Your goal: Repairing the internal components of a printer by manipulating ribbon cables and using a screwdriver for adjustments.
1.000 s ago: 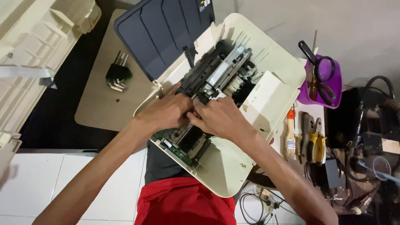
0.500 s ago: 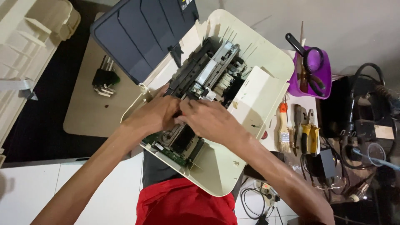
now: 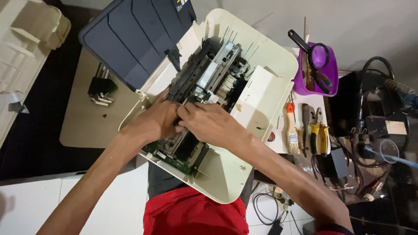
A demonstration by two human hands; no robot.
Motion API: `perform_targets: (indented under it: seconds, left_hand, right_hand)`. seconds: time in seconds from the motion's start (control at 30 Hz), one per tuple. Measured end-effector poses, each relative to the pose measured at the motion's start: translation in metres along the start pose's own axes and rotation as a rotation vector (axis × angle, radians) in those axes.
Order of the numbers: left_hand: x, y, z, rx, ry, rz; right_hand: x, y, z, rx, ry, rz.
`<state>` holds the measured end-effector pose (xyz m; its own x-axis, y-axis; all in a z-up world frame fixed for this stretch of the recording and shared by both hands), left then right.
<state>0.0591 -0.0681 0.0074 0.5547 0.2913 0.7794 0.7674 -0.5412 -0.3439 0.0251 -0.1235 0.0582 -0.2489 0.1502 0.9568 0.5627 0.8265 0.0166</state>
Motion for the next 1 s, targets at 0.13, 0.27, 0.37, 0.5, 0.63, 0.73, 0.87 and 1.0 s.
perform_targets:
  seconds: [0.13, 0.27, 0.37, 0.5, 0.63, 0.73, 0.87, 1.0]
  left_hand:
    - [-0.009, 0.006, 0.009, -0.036, 0.066, -0.005]
    - [-0.009, 0.010, 0.007, -0.054, 0.002, -0.049]
    - [-0.010, 0.012, 0.011, -0.053, -0.059, -0.078]
    - [-0.037, 0.034, 0.049, -0.120, -0.033, -0.079]
    - [-0.055, 0.046, 0.073, -0.144, -0.020, -0.091]
    - [-0.043, 0.034, 0.052, -0.197, -0.009, -0.109]
    - [-0.018, 0.014, 0.027, -0.092, -0.231, -0.065]
    - [-0.024, 0.023, 0.035, -0.178, -0.115, -0.130]
  right_hand:
    - [-0.003, 0.002, 0.003, -0.022, -0.044, -0.070]
    - [0.001, -0.004, 0.001, -0.037, -0.069, -0.087]
    - [0.017, -0.009, -0.003, -0.023, -0.001, -0.080]
    - [0.002, -0.004, 0.000, -0.007, 0.122, -0.045]
    - [0.002, -0.001, 0.004, 0.050, 0.031, -0.064]
    - [-0.006, -0.001, 0.003, 0.034, 0.003, -0.076]
    - [0.031, -0.005, -0.001, -0.013, -0.018, -0.074]
    - [0.026, -0.002, -0.003, 0.047, 0.160, -0.010]
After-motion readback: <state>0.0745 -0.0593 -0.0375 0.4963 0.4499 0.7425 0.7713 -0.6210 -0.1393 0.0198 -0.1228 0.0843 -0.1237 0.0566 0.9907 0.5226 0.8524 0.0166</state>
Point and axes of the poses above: each hand's wrist, its own y-axis towards the middle knuckle, its own x-axis out of the back of the hand, z = x × y, the point moved 9 cm from there along y, towards the middle knuckle, and after that the axes turned 6 degrees about -y, right-handed, at the moved point
